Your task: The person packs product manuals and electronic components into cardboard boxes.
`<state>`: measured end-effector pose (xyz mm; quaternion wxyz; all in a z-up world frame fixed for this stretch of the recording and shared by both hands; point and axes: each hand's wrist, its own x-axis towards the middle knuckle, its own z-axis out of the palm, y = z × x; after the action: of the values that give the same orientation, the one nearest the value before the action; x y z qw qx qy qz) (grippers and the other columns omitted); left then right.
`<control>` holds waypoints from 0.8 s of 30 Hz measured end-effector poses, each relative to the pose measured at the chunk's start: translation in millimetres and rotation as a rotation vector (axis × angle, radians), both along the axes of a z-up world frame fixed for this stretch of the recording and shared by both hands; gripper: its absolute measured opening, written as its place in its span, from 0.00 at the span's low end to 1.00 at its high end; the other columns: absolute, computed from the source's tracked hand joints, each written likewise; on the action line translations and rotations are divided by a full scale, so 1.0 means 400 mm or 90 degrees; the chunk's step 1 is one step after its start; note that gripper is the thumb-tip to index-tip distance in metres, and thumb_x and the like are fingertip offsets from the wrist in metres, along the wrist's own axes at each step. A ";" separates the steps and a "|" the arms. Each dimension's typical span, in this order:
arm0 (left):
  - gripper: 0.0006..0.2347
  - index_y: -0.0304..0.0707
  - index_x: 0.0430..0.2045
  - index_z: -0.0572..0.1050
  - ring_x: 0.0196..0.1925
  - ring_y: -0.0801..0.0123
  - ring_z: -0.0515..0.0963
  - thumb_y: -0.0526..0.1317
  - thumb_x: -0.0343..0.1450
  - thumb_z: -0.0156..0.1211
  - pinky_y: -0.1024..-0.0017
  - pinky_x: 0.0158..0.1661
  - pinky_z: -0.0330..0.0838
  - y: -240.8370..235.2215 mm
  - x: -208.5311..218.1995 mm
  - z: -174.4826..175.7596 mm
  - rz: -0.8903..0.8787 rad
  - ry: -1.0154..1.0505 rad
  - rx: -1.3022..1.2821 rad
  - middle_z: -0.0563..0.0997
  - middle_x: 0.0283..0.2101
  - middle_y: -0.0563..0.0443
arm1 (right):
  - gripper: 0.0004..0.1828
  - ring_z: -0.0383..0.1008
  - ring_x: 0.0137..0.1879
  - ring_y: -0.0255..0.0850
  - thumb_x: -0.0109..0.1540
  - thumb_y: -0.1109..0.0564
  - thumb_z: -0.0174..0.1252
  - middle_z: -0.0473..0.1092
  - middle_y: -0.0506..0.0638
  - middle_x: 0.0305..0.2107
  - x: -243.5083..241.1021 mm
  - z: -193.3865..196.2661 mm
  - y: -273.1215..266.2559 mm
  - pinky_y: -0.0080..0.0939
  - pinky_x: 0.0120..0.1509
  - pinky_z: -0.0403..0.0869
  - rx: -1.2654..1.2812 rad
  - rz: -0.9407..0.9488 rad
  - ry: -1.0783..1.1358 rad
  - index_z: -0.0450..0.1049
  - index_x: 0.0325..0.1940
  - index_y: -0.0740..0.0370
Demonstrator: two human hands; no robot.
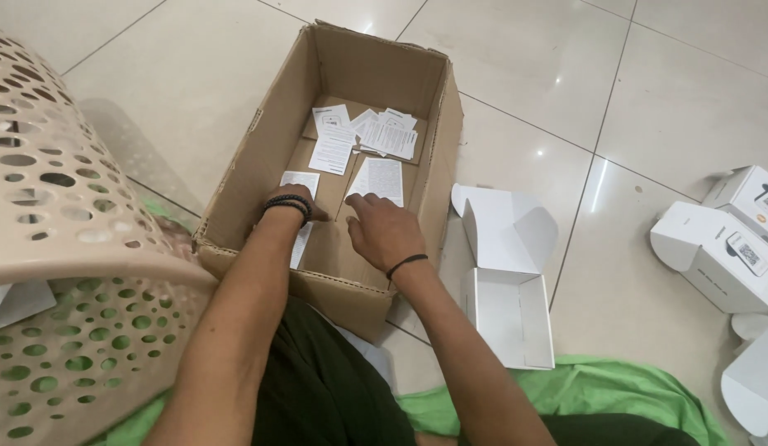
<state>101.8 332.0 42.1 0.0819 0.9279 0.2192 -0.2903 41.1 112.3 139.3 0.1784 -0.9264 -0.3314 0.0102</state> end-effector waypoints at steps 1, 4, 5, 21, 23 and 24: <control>0.36 0.38 0.58 0.76 0.63 0.55 0.78 0.64 0.62 0.71 0.62 0.61 0.72 -0.011 0.006 -0.006 -0.033 0.032 0.005 0.79 0.61 0.43 | 0.16 0.76 0.45 0.51 0.64 0.50 0.55 0.75 0.54 0.38 -0.007 0.011 -0.009 0.54 0.46 0.75 0.027 -0.024 -0.012 0.75 0.53 0.56; 0.32 0.39 0.56 0.76 0.62 0.58 0.77 0.59 0.62 0.74 0.63 0.59 0.74 -0.033 0.004 0.008 -0.106 0.053 0.081 0.77 0.61 0.44 | 0.14 0.78 0.44 0.49 0.64 0.50 0.55 0.77 0.52 0.36 -0.009 -0.002 -0.020 0.52 0.46 0.75 0.079 -0.054 -0.012 0.76 0.50 0.55; 0.32 0.39 0.56 0.76 0.62 0.58 0.77 0.59 0.62 0.74 0.63 0.59 0.74 -0.018 0.025 -0.041 -0.106 0.054 0.081 0.77 0.61 0.44 | 0.14 0.78 0.44 0.49 0.64 0.50 0.55 0.77 0.52 0.36 -0.007 -0.005 -0.021 0.52 0.46 0.75 0.079 -0.055 -0.011 0.76 0.50 0.55; 0.05 0.41 0.32 0.80 0.33 0.75 0.80 0.39 0.70 0.57 0.72 0.36 0.75 -0.021 -0.049 0.165 0.118 -0.374 -0.712 0.81 0.32 0.56 | 0.31 0.71 0.58 0.54 0.59 0.52 0.64 0.74 0.58 0.50 0.016 -0.013 -0.045 0.55 0.56 0.74 0.375 -0.086 -0.090 0.65 0.65 0.58; 0.06 0.41 0.34 0.80 0.33 0.76 0.81 0.38 0.70 0.57 0.73 0.37 0.77 -0.035 -0.051 0.181 0.080 -0.374 -0.734 0.82 0.34 0.56 | 0.33 0.74 0.54 0.54 0.56 0.50 0.67 0.77 0.55 0.45 0.011 0.000 -0.038 0.55 0.54 0.73 0.321 -0.072 -0.009 0.66 0.63 0.57; 0.07 0.39 0.37 0.81 0.37 0.76 0.79 0.39 0.71 0.59 0.74 0.40 0.75 -0.038 -0.046 0.181 0.018 -0.453 -0.721 0.83 0.36 0.55 | 0.28 0.76 0.54 0.54 0.60 0.49 0.64 0.77 0.55 0.46 0.011 -0.004 -0.036 0.53 0.55 0.74 0.243 -0.108 0.063 0.68 0.62 0.54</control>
<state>83.3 316.9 114.5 0.6278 0.7776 0.0048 -0.0354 45.4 98.0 137.9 0.3670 -0.8986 -0.2393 -0.0226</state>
